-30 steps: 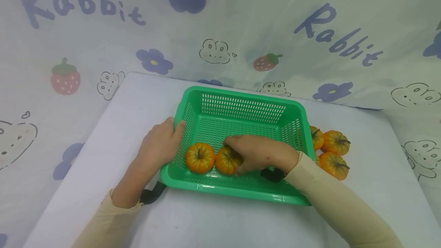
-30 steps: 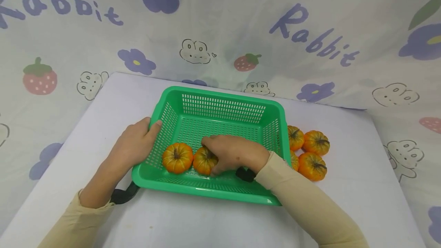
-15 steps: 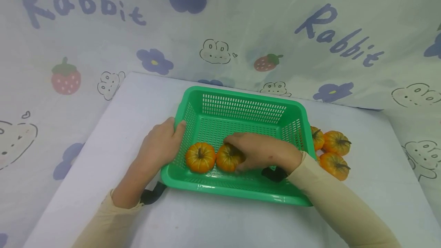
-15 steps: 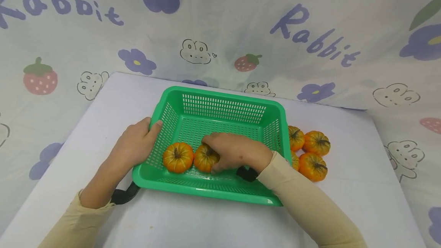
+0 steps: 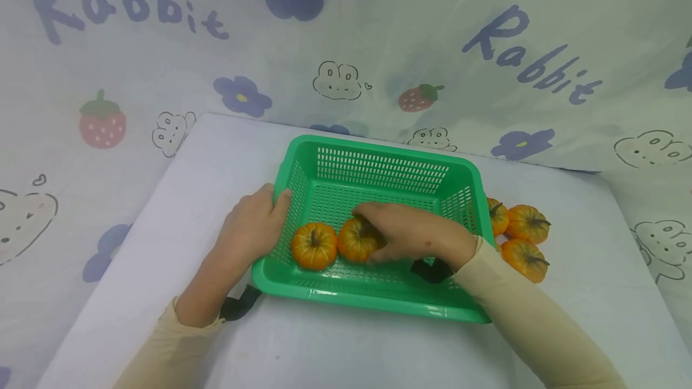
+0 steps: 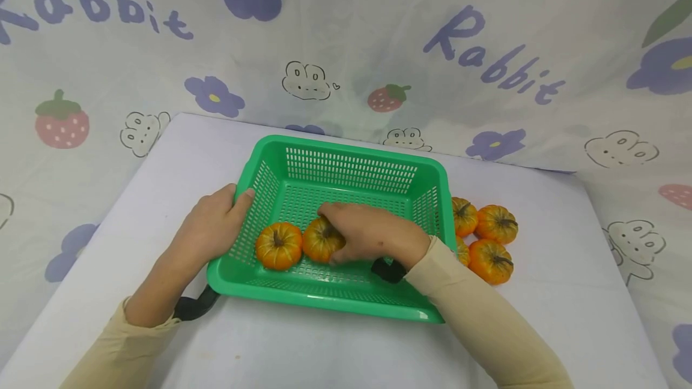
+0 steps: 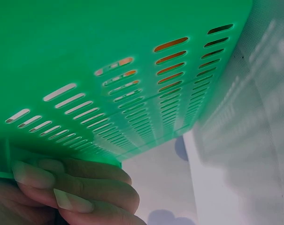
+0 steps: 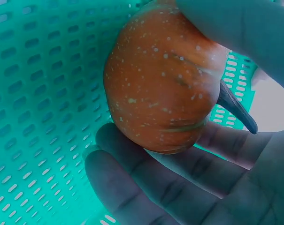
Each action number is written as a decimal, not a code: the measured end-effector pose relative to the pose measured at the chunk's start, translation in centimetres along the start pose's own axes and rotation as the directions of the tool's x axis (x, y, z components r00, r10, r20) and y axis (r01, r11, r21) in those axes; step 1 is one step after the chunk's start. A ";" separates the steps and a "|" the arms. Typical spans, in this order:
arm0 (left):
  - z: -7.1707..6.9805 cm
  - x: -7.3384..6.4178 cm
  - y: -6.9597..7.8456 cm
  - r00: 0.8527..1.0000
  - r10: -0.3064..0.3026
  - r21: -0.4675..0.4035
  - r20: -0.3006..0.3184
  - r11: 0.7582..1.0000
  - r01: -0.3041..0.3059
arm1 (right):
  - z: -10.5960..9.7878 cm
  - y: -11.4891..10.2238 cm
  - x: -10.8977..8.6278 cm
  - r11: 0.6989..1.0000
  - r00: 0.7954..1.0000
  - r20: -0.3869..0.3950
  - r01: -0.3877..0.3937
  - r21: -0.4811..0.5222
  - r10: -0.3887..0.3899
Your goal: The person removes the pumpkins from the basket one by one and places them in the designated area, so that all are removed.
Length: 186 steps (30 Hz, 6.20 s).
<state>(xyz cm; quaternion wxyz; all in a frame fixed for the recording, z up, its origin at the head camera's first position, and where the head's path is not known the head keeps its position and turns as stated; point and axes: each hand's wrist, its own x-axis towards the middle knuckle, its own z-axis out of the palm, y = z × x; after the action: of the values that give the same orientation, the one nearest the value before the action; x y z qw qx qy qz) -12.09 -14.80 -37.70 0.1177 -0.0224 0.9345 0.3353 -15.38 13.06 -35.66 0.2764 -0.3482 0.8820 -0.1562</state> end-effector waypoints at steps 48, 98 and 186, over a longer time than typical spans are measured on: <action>-0.1 0.0 0.1 1.000 0.011 0.019 -0.011 1.000 -0.011 | -1.0 0.7 -0.5 0.994 0.982 -0.157 0.104 -0.032 -0.108; -0.2 0.0 0.6 1.000 0.009 0.037 0.008 0.999 -0.009 | 0.3 2.2 -17.4 0.990 0.787 -0.601 -0.115 0.079 0.139; -0.4 -0.3 0.2 0.999 -0.024 -0.015 0.032 1.000 0.025 | 11.9 7.5 -22.3 0.789 0.730 -0.332 -0.459 0.409 0.597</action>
<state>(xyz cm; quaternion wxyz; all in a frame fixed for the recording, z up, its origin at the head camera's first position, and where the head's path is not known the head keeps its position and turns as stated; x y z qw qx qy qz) -11.93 -14.91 -37.18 0.1364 -0.0294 0.9296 0.3412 1.19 32.99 -40.22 0.1497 0.0118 0.9491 -0.2768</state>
